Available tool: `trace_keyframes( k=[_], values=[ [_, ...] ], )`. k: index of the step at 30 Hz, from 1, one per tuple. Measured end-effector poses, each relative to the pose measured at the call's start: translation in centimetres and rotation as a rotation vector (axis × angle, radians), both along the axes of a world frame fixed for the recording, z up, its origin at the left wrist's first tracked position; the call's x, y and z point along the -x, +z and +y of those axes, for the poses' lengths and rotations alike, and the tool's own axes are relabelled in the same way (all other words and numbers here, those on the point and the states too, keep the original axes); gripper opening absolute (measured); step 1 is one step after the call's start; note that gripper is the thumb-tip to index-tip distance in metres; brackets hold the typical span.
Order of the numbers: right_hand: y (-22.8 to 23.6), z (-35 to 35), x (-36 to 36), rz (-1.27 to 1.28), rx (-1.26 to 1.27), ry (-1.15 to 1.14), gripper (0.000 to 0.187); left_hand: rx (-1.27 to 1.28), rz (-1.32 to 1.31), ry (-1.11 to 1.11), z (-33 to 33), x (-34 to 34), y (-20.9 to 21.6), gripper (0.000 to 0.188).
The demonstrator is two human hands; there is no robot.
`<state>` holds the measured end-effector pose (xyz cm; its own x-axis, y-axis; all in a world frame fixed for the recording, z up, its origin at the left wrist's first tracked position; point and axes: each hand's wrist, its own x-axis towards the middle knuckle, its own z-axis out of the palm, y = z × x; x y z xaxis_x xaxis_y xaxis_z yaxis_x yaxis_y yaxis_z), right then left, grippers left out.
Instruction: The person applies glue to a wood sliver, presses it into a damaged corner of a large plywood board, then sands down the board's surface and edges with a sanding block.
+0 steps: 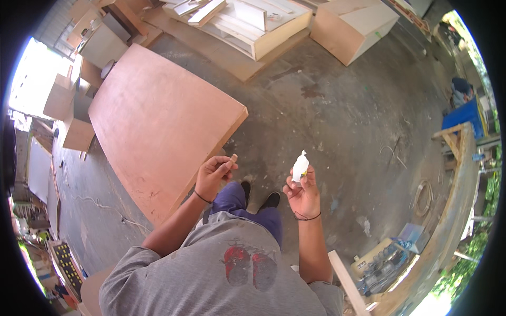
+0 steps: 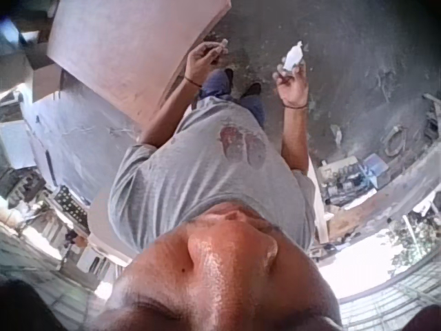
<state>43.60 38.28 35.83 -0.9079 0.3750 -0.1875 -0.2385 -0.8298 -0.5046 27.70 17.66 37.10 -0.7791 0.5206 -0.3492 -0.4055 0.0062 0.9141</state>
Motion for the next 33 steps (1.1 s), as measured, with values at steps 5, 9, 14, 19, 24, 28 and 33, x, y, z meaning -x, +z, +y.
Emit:
trace_keyframes(
  k=[5, 9, 14, 19, 24, 28, 33],
  values=[
    [-2.4, 5.1, 5.3, -0.053, 0.038, -0.025, 0.035, 0.061, -0.022, 0.145, 1.2, 3.7, -3.3, 0.018],
    [-6.4, 8.0, 9.8, -0.072, 0.004, 0.046, 0.041, 0.120, -0.001, 0.206, 2.9, 7.4, -6.4, 0.018],
    [-12.7, 12.3, 16.5, -0.140, -0.133, 0.070, 0.045, 0.241, 0.106, 0.274, 4.2, 12.1, -13.4, 0.014],
    [-24.6, 15.4, 23.9, -0.155, -0.209, 0.159, 0.040, 0.365, 0.171, 0.355, 5.2, 19.7, -23.3, 0.005],
    [-35.2, 15.8, 27.8, -0.169, -0.187, 0.223, 0.037, 0.610, 1.000, 0.151, 7.9, 23.4, -31.7, 0.006],
    [-42.6, 15.8, 27.7, -0.183, -0.200, 0.209, 0.040, 0.570, 1.067, -0.038, 10.5, 22.9, -36.4, 0.013],
    [-49.5, 15.6, 27.1, -0.229, -0.169, 0.199, 0.046, 0.638, 1.114, -0.114, 10.8, 23.5, -39.1, 0.026]
  ],
)
